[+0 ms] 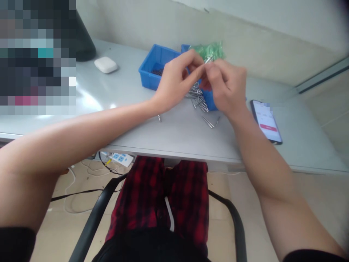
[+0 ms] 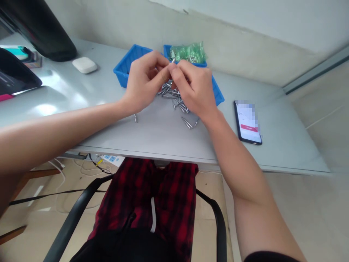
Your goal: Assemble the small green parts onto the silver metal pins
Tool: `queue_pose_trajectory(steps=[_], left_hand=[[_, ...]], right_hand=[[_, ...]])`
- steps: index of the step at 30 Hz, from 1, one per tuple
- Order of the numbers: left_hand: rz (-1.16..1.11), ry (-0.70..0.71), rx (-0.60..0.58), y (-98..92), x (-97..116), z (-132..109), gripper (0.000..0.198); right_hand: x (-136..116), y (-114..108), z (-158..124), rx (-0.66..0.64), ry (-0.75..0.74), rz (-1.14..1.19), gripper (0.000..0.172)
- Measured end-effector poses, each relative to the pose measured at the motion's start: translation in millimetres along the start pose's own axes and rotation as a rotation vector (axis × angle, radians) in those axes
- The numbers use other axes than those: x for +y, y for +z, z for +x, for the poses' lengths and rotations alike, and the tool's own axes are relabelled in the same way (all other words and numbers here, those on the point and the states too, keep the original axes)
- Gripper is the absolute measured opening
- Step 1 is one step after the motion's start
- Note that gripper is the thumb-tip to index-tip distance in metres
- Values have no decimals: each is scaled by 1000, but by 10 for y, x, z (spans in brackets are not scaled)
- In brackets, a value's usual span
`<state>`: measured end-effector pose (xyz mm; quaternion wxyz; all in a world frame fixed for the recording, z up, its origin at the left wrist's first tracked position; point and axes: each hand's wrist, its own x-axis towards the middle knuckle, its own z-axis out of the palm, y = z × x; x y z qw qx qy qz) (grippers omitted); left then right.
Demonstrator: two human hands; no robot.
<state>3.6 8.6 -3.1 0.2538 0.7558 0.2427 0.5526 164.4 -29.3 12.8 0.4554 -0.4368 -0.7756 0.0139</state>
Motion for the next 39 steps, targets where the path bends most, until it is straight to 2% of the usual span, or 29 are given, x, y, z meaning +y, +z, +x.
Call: queue_pose_trajectory(steps=[6, 9, 12, 17, 21, 30, 35, 39], left_hand=[[115, 54, -62, -22, 40, -21, 18], [166, 88, -72, -43, 31, -31, 19], [168, 99, -123, -70, 24, -33, 18], [311, 93, -207, -102, 21, -16, 17], [358, 115, -206, -100, 6, -17, 19], [384, 159, -158, -103, -15, -20, 24], [362, 151, -190, -107, -18, -27, 19], [356, 268, -90, -64, -66, -25, 18]], right_hand=[[27, -8, -4, -53, 78, -33, 47], [23, -22, 0, -61, 64, -20, 49], [17, -30, 3, -48, 28, -31, 51], [-16, -48, 8, -44, -20, -23, 48], [-39, -56, 13, -45, -56, -8, 48], [-97, -100, 1, -82, -5, -83, 45], [-93, -96, 7, -92, -10, -100, 51], [-81, -92, 12, -87, -25, -76, 56]])
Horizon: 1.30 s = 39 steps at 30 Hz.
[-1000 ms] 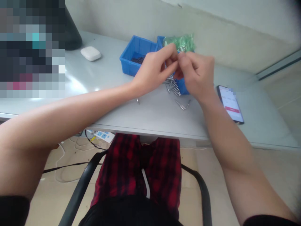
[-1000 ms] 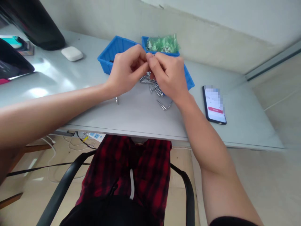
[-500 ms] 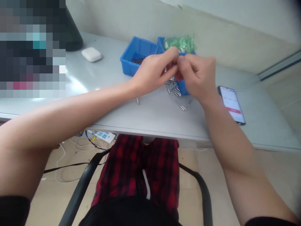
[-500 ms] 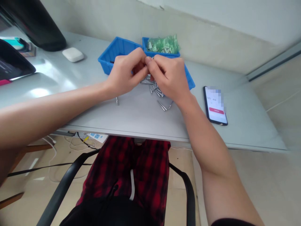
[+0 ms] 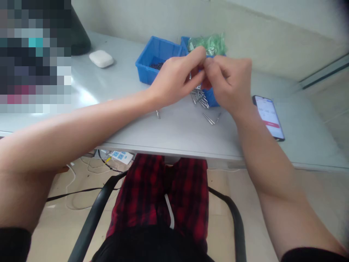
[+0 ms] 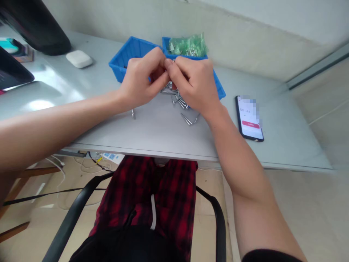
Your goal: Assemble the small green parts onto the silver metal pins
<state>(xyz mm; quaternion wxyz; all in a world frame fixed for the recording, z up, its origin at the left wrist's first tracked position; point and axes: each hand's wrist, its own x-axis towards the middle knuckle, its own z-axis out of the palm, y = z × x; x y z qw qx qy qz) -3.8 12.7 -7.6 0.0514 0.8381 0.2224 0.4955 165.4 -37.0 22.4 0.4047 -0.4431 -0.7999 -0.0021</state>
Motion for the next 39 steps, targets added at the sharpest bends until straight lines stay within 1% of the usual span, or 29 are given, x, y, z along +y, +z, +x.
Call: queue_pose_trajectory(steps=[3, 5, 10, 14, 18, 22, 24, 30, 32, 36, 39], left_hand=[[26, 22, 22, 50, -42, -4, 17], [30, 22, 1, 64, -61, -7, 16], [12, 38, -1, 43, -41, -4, 13], [23, 25, 2, 35, -23, -2, 13], [16, 9, -21, 41, -31, -8, 11], [-1, 39, 8, 42, -36, -6, 14], [9, 51, 19, 47, -41, -4, 16], [42, 27, -15, 68, -62, -9, 12], [42, 37, -8, 59, -54, -10, 12], [44, 68, 15, 32, -31, -8, 14], [-6, 76, 22, 21, -26, -8, 14]], right_hand=[[8, -4, 2, -12, -8, 28, 51], [11, -9, 3, -15, -12, 34, 49], [10, -20, 2, -23, -40, 23, 45], [12, -11, 3, 1, -53, 44, 47], [25, 2, 9, -19, -50, 30, 48], [36, 5, 15, -1, -67, 37, 51], [35, 4, 11, -3, -62, 38, 50], [33, 4, -3, -11, -58, 41, 49], [27, -2, -1, 4, -69, 44, 49], [4, -19, 4, -29, -40, 27, 47], [-1, -21, 2, -23, -36, 36, 47]])
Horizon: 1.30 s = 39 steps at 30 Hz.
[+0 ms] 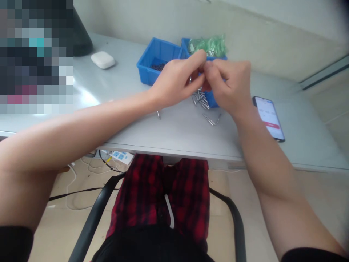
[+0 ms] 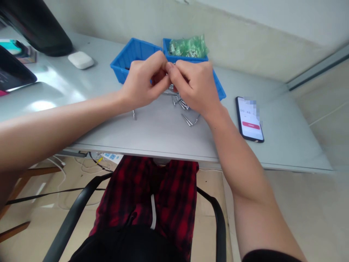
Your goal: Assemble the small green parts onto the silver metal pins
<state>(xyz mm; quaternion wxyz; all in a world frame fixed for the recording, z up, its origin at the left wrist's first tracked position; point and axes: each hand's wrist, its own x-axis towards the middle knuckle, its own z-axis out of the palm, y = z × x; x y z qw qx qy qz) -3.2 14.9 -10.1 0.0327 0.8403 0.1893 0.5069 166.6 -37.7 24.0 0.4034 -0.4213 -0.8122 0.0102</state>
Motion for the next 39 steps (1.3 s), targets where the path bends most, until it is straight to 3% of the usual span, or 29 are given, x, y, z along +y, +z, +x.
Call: queue_pose_trajectory(steps=[8, 12, 18, 30, 39], left_hand=[[107, -10, -52, 2, 4, 11, 15], [77, -48, -55, 9, 11, 15, 12], [-48, 19, 2, 0, 6, 17, 15], [-61, 20, 21, 12, 19, 33, 15], [-64, -29, -35, 4, 4, 22, 15]], right_hand=[[0, -10, -3, -8, 33, -13, 47], [10, 16, 0, 25, 8, -13, 49], [-8, 13, -1, 22, -19, 0, 47], [38, 18, 20, 36, -53, 2, 53], [40, 7, 20, 0, -11, -35, 48]])
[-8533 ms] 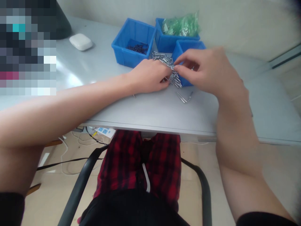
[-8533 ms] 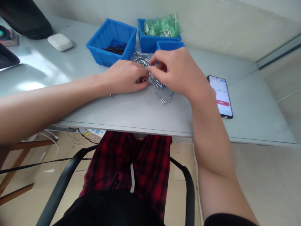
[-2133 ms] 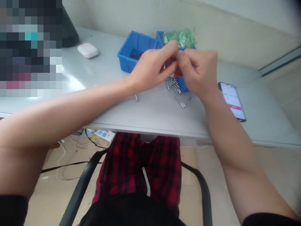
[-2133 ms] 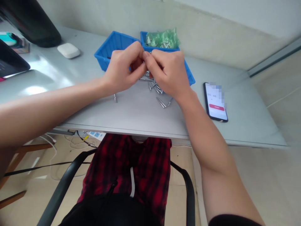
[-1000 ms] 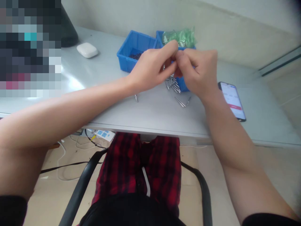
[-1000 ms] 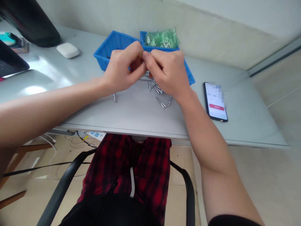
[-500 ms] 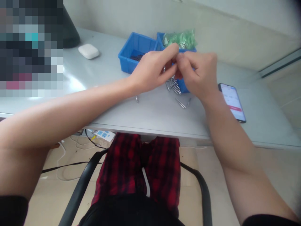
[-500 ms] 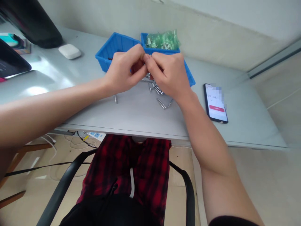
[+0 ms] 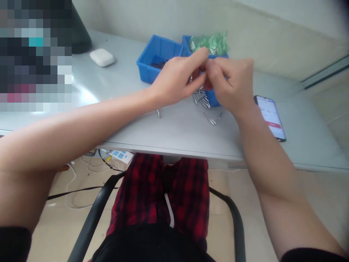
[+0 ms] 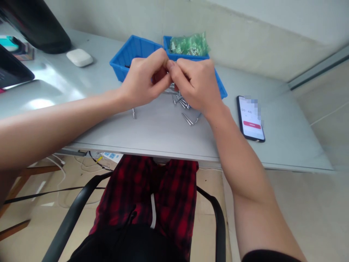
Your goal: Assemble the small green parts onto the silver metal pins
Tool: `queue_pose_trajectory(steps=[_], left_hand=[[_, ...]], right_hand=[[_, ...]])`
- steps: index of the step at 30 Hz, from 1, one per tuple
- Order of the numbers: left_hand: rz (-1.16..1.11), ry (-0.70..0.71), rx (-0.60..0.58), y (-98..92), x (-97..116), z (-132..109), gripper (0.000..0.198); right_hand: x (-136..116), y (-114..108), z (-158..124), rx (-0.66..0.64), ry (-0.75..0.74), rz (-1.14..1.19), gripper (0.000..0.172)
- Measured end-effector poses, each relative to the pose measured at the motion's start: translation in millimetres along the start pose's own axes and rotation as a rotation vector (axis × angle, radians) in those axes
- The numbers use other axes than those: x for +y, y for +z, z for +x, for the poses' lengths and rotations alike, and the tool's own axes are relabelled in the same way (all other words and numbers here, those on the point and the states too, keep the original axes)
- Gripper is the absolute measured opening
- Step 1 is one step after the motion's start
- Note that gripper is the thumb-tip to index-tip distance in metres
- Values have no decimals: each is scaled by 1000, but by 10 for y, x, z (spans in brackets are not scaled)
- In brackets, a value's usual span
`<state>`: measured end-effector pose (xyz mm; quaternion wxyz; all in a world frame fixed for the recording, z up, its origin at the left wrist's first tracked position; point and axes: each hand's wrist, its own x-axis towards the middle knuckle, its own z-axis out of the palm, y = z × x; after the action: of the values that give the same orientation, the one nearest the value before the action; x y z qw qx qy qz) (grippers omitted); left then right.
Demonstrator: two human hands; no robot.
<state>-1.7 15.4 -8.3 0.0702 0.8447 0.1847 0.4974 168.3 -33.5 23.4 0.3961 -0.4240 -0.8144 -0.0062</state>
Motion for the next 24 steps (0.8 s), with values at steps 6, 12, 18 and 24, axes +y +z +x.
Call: queue_pose_trajectory(steps=[6, 12, 18, 24], left_hand=[[-26, -6, -44, 0, -39, 21, 17], [-37, 3, -43, 5, -45, 20, 22], [-36, 2, -40, 7, -47, 15, 19], [-9, -40, -69, -10, -26, 18, 21]], right_hand=[[1, 16, 0, 30, -37, 16, 48], [17, 2, -4, 10, -43, 1, 49], [15, 9, 0, 19, -47, 0, 49], [22, 0, -5, -10, -33, -8, 49]])
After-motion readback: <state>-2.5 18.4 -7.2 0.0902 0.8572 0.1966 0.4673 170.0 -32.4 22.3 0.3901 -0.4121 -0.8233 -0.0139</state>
